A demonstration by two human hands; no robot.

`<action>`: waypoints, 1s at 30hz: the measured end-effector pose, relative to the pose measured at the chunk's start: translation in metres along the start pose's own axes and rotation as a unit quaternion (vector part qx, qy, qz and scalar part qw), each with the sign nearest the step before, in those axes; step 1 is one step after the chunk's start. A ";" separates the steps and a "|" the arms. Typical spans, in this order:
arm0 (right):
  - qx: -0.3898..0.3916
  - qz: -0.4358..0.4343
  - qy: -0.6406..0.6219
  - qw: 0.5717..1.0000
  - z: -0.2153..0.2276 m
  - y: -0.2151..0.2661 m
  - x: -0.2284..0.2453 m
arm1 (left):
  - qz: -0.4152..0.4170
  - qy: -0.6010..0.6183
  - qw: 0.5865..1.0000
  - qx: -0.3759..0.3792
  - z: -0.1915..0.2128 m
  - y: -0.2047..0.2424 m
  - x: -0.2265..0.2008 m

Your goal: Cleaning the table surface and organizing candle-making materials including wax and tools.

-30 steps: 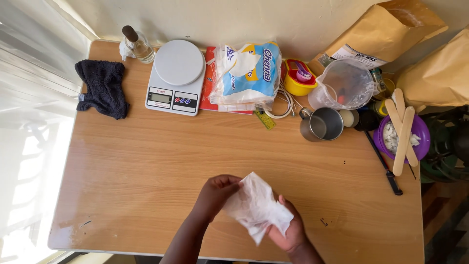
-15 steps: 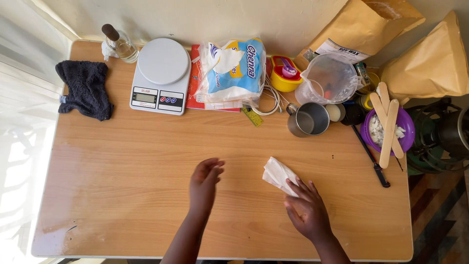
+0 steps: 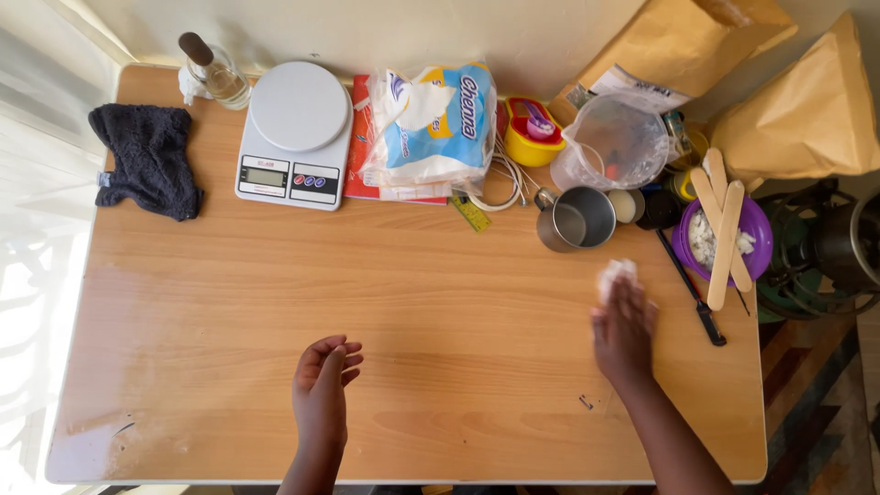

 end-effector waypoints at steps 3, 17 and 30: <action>0.013 -0.160 0.050 0.986 -0.006 0.025 -0.027 | -0.022 0.034 0.999 -0.012 0.024 -0.017 0.012; -0.053 0.035 -0.062 0.996 -0.051 -0.094 0.349 | -0.059 0.099 0.989 -0.092 0.110 -0.015 -0.009; 0.029 0.324 -0.105 0.940 -0.104 -0.027 0.689 | -0.201 0.172 0.924 -0.277 0.293 -0.021 -0.024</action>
Point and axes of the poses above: each hand's wrist, its own y-axis away from the middle knuckle, its own z-axis out of the back of the hand, x = y × z, the point moved 9 cm from there along -y, towards the middle knuckle, and after that the axes turned 11 degrees about y, right-handed, at the moved point
